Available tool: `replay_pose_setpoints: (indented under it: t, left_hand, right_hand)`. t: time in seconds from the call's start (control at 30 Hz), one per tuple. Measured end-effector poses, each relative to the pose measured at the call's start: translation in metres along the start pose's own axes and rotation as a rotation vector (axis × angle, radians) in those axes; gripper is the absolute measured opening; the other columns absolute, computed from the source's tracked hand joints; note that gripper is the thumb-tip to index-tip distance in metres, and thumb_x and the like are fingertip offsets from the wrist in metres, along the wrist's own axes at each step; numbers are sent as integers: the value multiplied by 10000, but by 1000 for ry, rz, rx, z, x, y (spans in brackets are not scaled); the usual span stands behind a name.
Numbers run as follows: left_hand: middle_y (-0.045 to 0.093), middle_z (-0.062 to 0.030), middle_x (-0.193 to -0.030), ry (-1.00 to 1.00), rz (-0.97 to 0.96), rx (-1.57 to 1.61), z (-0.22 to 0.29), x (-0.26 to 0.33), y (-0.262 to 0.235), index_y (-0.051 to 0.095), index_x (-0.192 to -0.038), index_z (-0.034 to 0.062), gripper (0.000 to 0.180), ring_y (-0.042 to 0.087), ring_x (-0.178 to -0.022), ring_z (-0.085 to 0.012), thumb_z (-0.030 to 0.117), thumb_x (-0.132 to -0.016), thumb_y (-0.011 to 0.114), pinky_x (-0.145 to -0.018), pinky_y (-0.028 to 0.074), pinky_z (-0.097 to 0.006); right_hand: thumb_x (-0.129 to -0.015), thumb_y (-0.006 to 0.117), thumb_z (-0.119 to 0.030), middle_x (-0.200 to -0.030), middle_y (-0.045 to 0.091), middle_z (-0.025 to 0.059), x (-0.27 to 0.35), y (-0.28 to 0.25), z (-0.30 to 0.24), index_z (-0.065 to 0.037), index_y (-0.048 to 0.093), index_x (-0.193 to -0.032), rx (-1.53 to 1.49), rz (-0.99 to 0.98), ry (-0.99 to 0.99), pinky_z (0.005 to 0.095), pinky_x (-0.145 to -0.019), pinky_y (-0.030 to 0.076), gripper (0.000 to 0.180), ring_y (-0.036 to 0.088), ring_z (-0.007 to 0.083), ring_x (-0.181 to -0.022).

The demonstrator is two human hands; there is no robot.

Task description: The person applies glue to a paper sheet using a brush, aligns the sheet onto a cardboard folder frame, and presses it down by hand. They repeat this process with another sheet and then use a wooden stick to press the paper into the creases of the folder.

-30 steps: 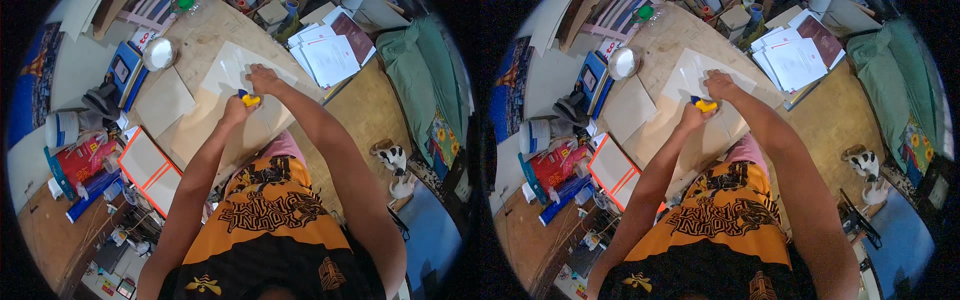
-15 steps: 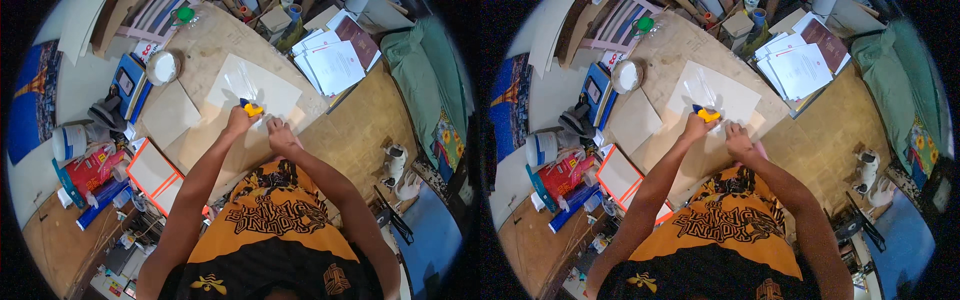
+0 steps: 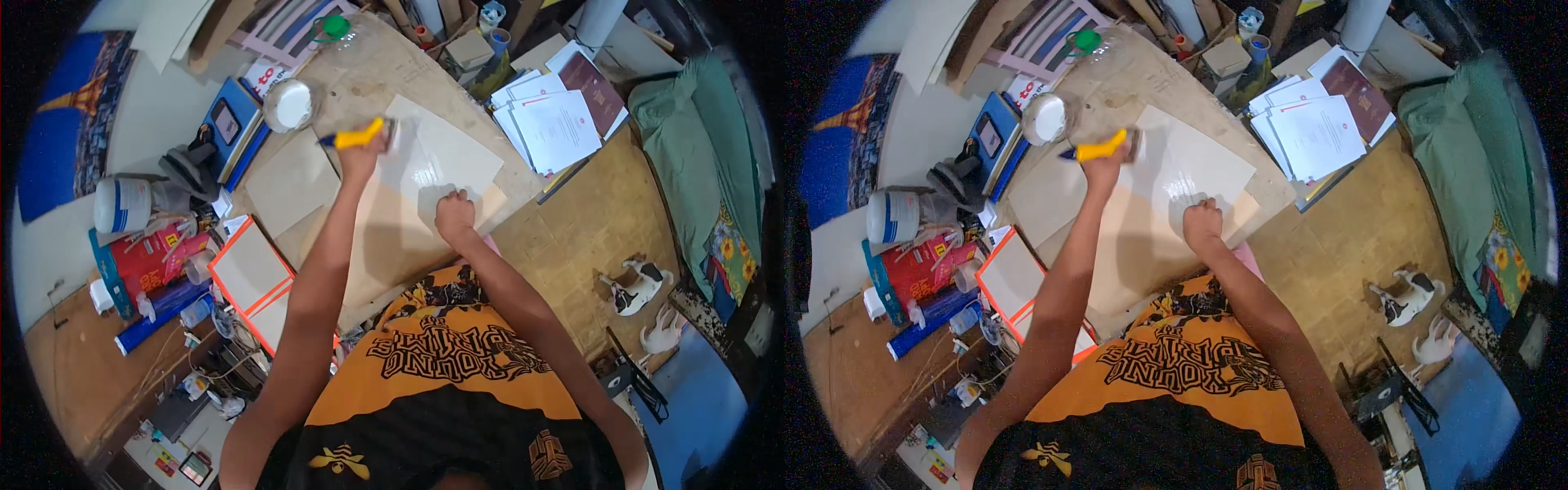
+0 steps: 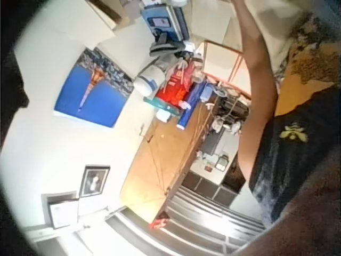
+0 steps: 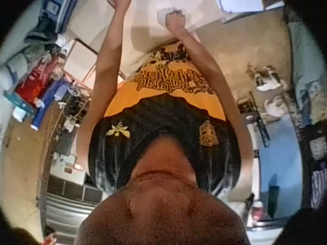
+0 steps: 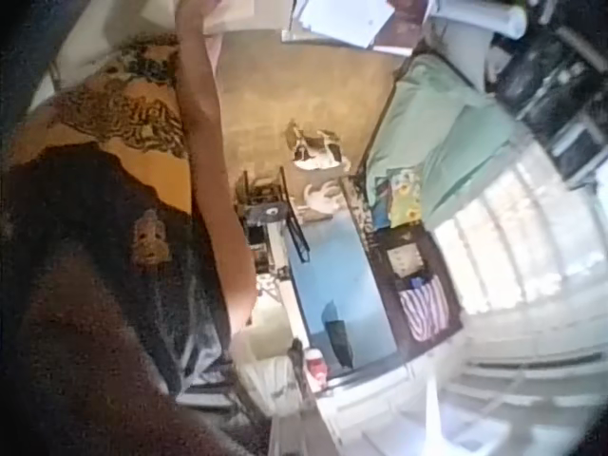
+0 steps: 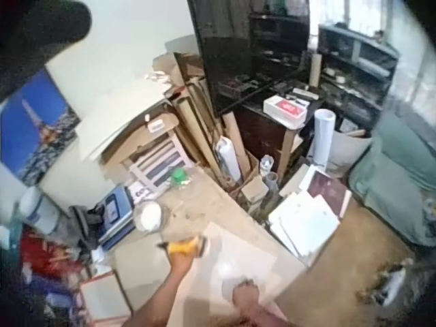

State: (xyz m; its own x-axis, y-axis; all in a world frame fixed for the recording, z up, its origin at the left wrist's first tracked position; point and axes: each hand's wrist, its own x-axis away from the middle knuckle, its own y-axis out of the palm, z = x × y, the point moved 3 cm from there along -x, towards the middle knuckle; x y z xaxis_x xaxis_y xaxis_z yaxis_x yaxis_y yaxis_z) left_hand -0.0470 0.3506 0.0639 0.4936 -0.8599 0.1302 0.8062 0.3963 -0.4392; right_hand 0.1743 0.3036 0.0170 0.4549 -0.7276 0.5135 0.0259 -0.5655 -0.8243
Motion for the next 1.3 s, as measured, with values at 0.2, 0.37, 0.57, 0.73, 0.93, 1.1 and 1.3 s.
replay_pose_setpoints:
  t: [0.2, 0.37, 0.57, 0.73, 0.93, 1.1, 1.3]
  left_hand:
    - [634, -20, -931, -373, 146, 436, -56, 156, -45, 631, -1095, -22, 312, 564, -786, -101, 133, -831, 690, -652, 446, -244]
    - [633, -31, -963, -466, 311, 597, -94, 245, -61, 615, -1125, -15, 340, 574, -824, -112, 135, -831, 693, -702, 460, -251]
    - [637, -37, -967, -484, 434, 742, -117, 281, -63, 620, -1109, -29, 335, 581, -835, -108, 126, -825, 706, -754, 467, -247]
    - [627, -48, -969, -568, 385, 868, -157, 277, -51, 588, -1139, -2, 329, 598, -889, -153, 139, -854, 672, -774, 497, -307]
    - [623, -34, -948, -560, 417, 1184, -151, 269, -47, 588, -1080, 20, 210, 613, -891, -168, 105, -890, 608, -747, 511, -320]
    - [631, -49, -997, -519, 424, 1310, -181, 274, -48, 587, -1097, 23, 222, 610, -920, -178, 76, -881, 598, -817, 501, -349]
    - [648, -71, -1015, -582, 501, 1324, -201, 278, -40, 621, -1059, -9, 213, 606, -947, -187, 29, -849, 615, -894, 470, -317]
  right_hand:
    - [-727, 603, -120, -1038, 650, 169, -11, -13, -1, -22, 703, -872, -89, -36, 105, 370, -846, 508, 202, 602, 327, -1018]
    - [-659, 648, -147, -903, 684, 175, -21, -12, -1, -47, 707, -831, -76, -9, 69, 381, -755, 540, 208, 665, 324, -890]
    - [-672, 626, -258, -936, 695, 163, -16, -25, -4, -56, 714, -863, 25, -56, 73, 362, -764, 545, 292, 676, 289, -912]
    - [-703, 624, -296, -994, 685, 171, -13, -26, -4, -45, 707, -904, 31, -21, 140, 360, -809, 536, 332, 665, 288, -955]
    - [-711, 633, -260, -985, 680, 186, -20, -20, 14, -15, 687, -941, 26, -48, 122, 376, -825, 531, 341, 659, 305, -960]
    - [-704, 628, -258, -981, 674, 205, -16, -34, 8, -19, 688, -933, -10, 16, 131, 398, -815, 532, 336, 658, 329, -936]
    - [-686, 622, -243, -902, 673, 225, -33, -49, -39, -8, 699, -856, -95, -11, -31, 417, -795, 531, 301, 659, 356, -891]
